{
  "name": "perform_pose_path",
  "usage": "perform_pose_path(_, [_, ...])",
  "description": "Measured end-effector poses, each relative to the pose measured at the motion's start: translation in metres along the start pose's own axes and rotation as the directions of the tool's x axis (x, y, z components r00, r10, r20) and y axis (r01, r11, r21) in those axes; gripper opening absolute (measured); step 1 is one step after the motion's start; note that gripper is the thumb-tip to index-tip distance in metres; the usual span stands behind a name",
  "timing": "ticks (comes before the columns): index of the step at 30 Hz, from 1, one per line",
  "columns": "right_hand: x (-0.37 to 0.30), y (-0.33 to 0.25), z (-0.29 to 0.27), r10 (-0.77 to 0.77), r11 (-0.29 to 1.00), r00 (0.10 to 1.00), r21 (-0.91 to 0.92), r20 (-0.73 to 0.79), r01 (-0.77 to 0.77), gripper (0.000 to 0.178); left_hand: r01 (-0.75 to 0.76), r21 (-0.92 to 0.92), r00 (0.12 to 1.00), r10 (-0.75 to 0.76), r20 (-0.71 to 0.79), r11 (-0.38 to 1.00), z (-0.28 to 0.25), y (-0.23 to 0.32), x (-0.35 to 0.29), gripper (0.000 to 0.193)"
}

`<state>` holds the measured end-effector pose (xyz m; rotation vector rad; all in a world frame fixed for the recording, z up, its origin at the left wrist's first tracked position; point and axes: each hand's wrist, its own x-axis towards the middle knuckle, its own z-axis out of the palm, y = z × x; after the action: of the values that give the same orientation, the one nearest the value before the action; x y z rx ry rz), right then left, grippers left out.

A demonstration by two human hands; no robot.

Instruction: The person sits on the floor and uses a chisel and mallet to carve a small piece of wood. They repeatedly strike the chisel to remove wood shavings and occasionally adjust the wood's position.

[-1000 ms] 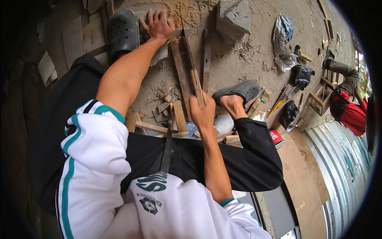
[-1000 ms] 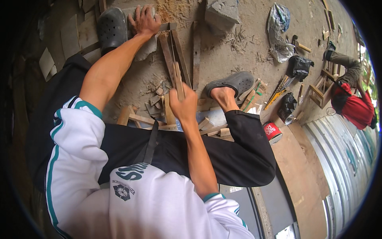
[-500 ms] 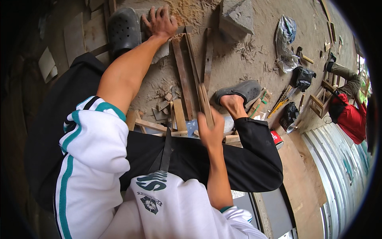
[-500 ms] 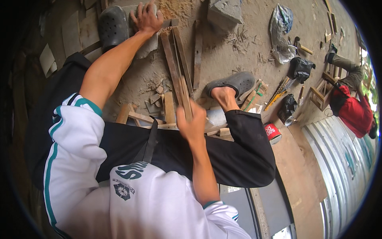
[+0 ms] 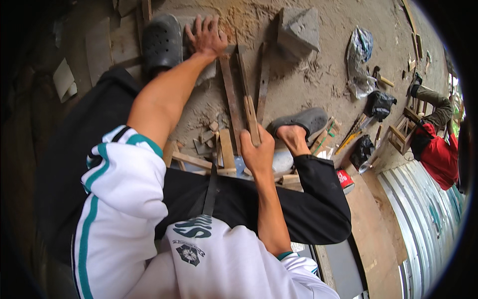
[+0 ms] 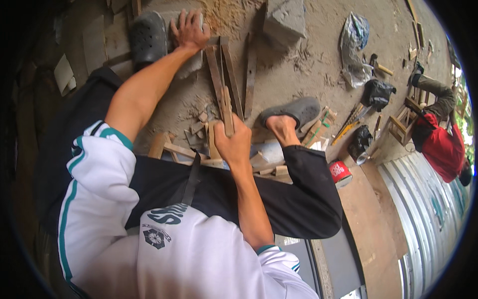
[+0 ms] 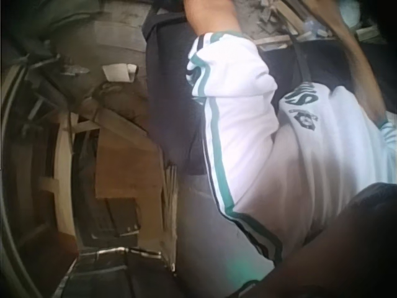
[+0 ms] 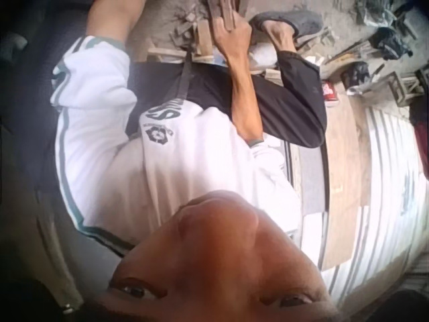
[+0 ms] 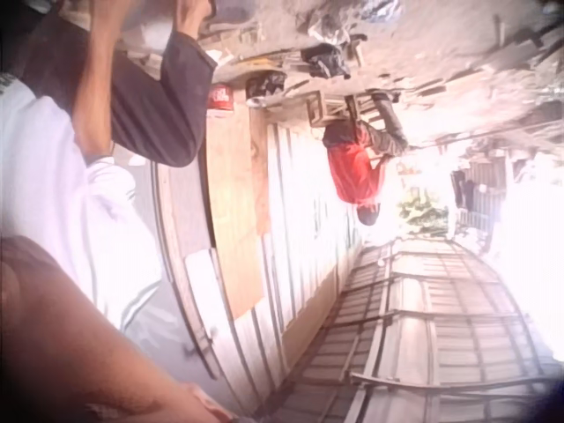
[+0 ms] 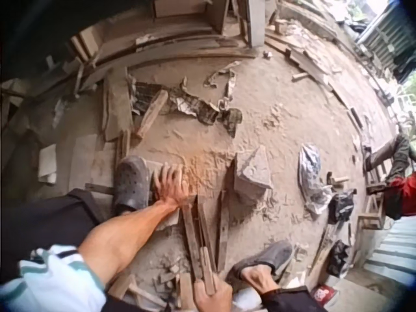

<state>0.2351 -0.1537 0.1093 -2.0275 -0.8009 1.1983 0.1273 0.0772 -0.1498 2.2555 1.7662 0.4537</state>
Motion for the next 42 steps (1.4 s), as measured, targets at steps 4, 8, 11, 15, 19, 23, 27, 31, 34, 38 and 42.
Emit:
perform_pose_path(4, [-0.037, -0.013, -0.015, 0.123, 0.992, 0.992, -0.008, 0.032, -0.122, 0.011, 0.0, -0.035, 0.999, -0.002, -0.048, 0.999, -0.009, 0.006, -0.003, 0.06])
perform_pose_path(8, [-0.072, -0.02, -0.022, 0.078, 0.995, 0.996, -0.065, 0.035, -0.076, 0.009, 0.012, 0.02, 0.999, -0.012, -0.032, 1.0, -0.013, 0.008, 0.002, 0.059])
perform_pose_path(11, [-0.053, -0.007, -0.019, 0.074, 0.997, 0.996, -0.016, 0.059, -0.073, 0.011, 0.014, 0.062, 1.0, -0.012, -0.029, 0.998, -0.008, 0.006, 0.005, 0.06])
perform_pose_path(15, [-0.003, 0.01, 0.006, 0.02, 1.0, 1.0, 0.024, 0.011, -0.02, 0.012, -0.023, -0.024, 0.992, 0.019, -0.127, 0.999, 0.003, -0.004, 0.005, 0.059])
perform_pose_path(19, [-0.057, -0.003, -0.015, -0.043, 0.999, 0.998, -0.002, -0.04, 0.043, 0.012, -0.013, -0.021, 0.995, 0.011, -0.095, 1.0, 0.006, 0.004, 0.004, 0.06])
perform_pose_path(23, [-0.008, 0.021, -0.001, -0.008, 0.999, 0.999, -0.043, 0.037, 0.009, 0.013, -0.017, -0.028, 0.991, 0.014, -0.13, 0.999, 0.016, -0.009, 0.001, 0.059])
perform_pose_path(27, [-0.036, 0.006, -0.011, 0.023, 1.0, 1.0, 0.0, 0.005, -0.023, 0.013, -0.02, -0.031, 0.997, 0.018, -0.081, 0.999, 0.005, -0.001, -0.006, 0.058])
perform_pose_path(31, [-0.023, 0.011, -0.005, 0.031, 1.0, 1.0, 0.003, 0.006, -0.031, 0.018, -0.01, -0.046, 0.996, 0.006, -0.084, 0.999, 0.001, 0.006, 0.001, 0.059])
perform_pose_path(34, [0.006, 0.018, 0.003, 0.054, 0.998, 0.996, -0.044, 0.068, -0.051, 0.022, 0.014, -0.006, 0.994, -0.015, -0.106, 1.0, 0.01, -0.006, 0.0, 0.059])
perform_pose_path(38, [-0.057, 0.0, -0.028, -0.041, 0.999, 0.999, -0.002, -0.024, 0.041, 0.013, -0.011, -0.009, 0.99, 0.009, -0.14, 1.0, 0.005, 0.007, 0.008, 0.06])
perform_pose_path(42, [0.008, 0.007, -0.011, 0.081, 0.996, 0.992, -0.048, 0.096, -0.076, 0.017, -0.01, -0.041, 0.987, 0.004, -0.162, 0.999, 0.014, -0.007, 0.001, 0.061])
